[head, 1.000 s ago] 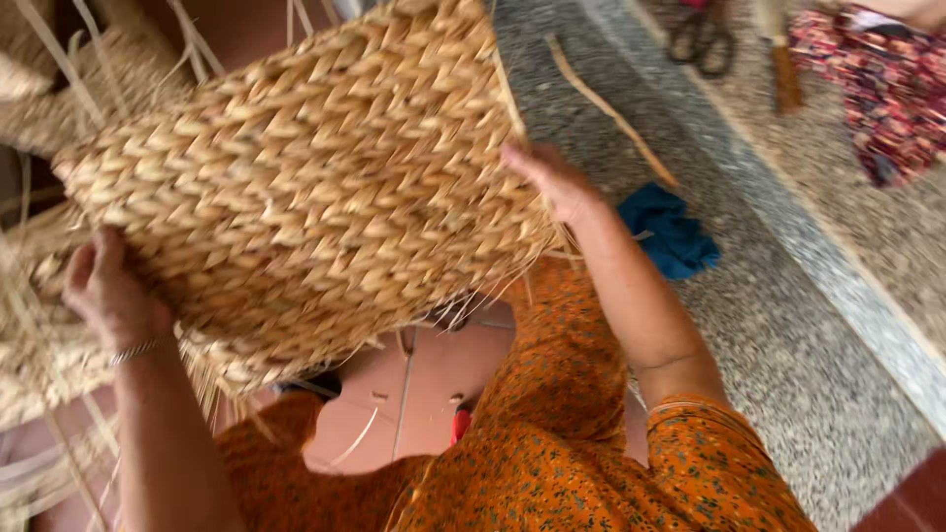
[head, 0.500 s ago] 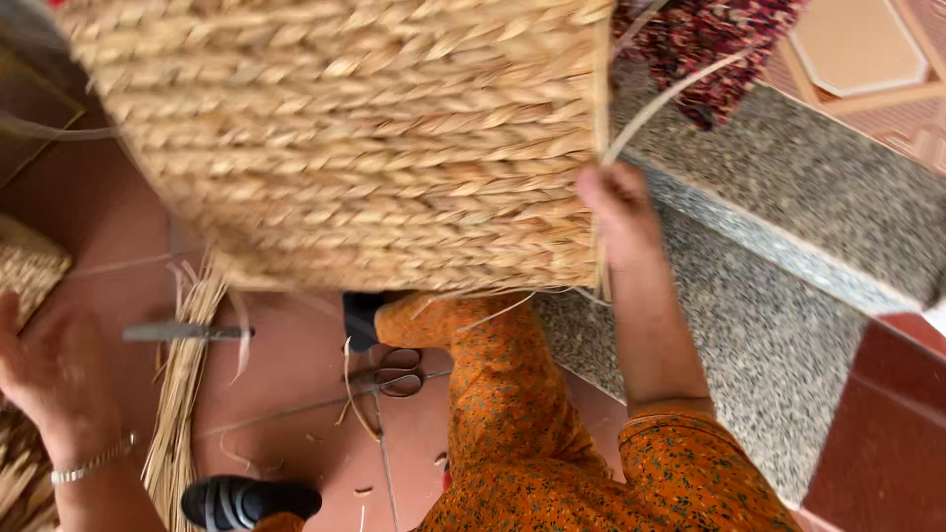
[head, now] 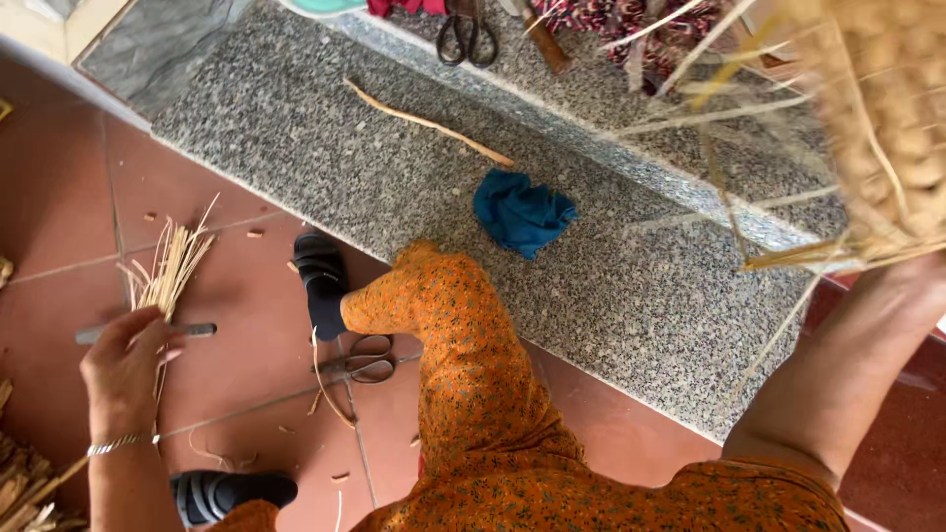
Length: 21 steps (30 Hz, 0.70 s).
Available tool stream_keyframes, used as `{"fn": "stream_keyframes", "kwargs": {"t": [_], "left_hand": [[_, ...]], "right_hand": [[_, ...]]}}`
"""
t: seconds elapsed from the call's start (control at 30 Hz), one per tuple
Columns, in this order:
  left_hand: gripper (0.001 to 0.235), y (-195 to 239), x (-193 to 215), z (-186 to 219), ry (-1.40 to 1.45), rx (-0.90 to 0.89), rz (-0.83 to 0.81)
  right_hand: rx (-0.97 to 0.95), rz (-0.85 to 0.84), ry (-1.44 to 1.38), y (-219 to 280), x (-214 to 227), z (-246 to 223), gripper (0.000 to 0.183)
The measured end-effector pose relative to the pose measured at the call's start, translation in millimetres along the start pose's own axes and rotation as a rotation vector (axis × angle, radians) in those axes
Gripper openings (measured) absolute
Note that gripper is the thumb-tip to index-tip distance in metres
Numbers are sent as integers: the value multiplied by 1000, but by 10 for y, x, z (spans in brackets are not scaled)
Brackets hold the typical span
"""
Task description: The person sits on the floor and weaves dried palm leaves into a basket frame, interlacing strands by hand and trimming excess with scissors. The basket is gradually built up and then lifted to inspect the woven surface.
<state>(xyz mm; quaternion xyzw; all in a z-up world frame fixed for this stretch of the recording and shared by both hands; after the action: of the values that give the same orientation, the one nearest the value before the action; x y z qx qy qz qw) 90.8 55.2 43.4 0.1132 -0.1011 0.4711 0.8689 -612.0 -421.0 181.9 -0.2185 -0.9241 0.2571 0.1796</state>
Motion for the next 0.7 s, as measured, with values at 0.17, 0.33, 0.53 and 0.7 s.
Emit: {"fn": "stream_keyframes", "kwargs": {"t": [0.17, 0.33, 0.53, 0.7], "left_hand": [[27, 103, -250, 104, -84, -29, -120], [26, 253, -201, 171, -240, 45, -146], [29, 545, 22, 340, -377, 64, -120], [32, 637, 25, 386, -613, -7, -139]], "right_hand": [[42, -119, 99, -328, -542, 732, 43], [-1, -320, 211, -432, -1363, 1666, 36], [12, -531, 370, -297, -1768, 2085, 27], [323, -632, 196, -92, -2240, 1220, 19]]}}
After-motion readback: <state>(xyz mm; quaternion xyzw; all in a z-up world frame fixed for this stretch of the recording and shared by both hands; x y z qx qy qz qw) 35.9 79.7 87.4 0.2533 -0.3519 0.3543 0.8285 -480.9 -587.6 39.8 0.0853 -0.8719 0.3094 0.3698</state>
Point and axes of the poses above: each hand's wrist, its own y-axis away from the middle knuckle, its own x-axis out of the back of the hand, z = x × y, the point moved 4 cm from there along -y, towards the middle knuckle
